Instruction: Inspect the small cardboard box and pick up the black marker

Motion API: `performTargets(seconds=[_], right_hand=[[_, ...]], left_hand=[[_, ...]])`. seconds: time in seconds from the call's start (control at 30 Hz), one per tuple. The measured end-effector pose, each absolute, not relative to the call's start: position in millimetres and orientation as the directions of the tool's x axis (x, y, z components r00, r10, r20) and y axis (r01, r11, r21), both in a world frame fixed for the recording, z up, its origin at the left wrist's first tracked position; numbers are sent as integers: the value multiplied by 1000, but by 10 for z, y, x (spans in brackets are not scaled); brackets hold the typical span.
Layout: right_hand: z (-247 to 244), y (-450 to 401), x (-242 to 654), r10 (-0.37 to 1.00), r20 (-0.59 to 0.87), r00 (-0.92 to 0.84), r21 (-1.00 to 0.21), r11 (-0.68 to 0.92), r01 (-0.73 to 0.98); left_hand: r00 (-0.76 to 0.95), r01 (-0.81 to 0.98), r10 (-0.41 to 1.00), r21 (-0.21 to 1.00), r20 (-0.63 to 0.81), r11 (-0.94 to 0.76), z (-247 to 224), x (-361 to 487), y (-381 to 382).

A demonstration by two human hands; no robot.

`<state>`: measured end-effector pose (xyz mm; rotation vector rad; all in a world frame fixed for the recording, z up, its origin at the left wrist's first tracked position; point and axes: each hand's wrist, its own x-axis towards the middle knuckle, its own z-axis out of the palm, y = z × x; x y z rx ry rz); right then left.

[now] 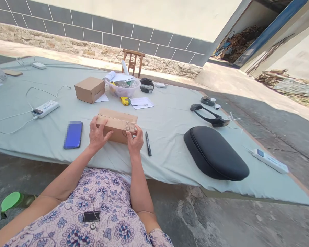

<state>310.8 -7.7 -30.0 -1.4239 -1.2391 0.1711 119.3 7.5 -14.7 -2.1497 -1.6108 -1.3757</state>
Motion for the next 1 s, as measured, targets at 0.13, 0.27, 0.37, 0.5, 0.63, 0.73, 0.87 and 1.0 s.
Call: performTargets(seconds=[0.13,0.27,0.37,0.5,0.63,0.73,0.87,1.0], right_hand=[[-295,-24,3097,674,584,453,-740,214,637],[-310,-12,3089,685,572,451,-750,216,625],[-336,-58,3120,736,534,416,-792,263,551],[-372,-110,3165,794,482,370,-841,302,448],[-399,-131,3174,799,475,368,-851,310,425],[-390,-156,3250,816,486,314,-837,331,436],[-312,-124,3550,835,511,202,-792,366,489],[-292,-29,3888,782,486,391,-716,100,690]], left_hand=[[21,814,703,396,711,-425,-150,1190,89],[34,816,722,398,691,-419,-151,1173,100],[39,815,730,401,683,-418,-158,1162,103],[44,810,724,399,688,-429,-165,1157,104],[41,814,713,390,700,-430,-162,1150,99],[45,812,718,393,695,-431,-159,1146,90],[35,805,740,419,672,-419,-155,1153,81],[26,808,736,419,677,-414,-141,1170,71]])
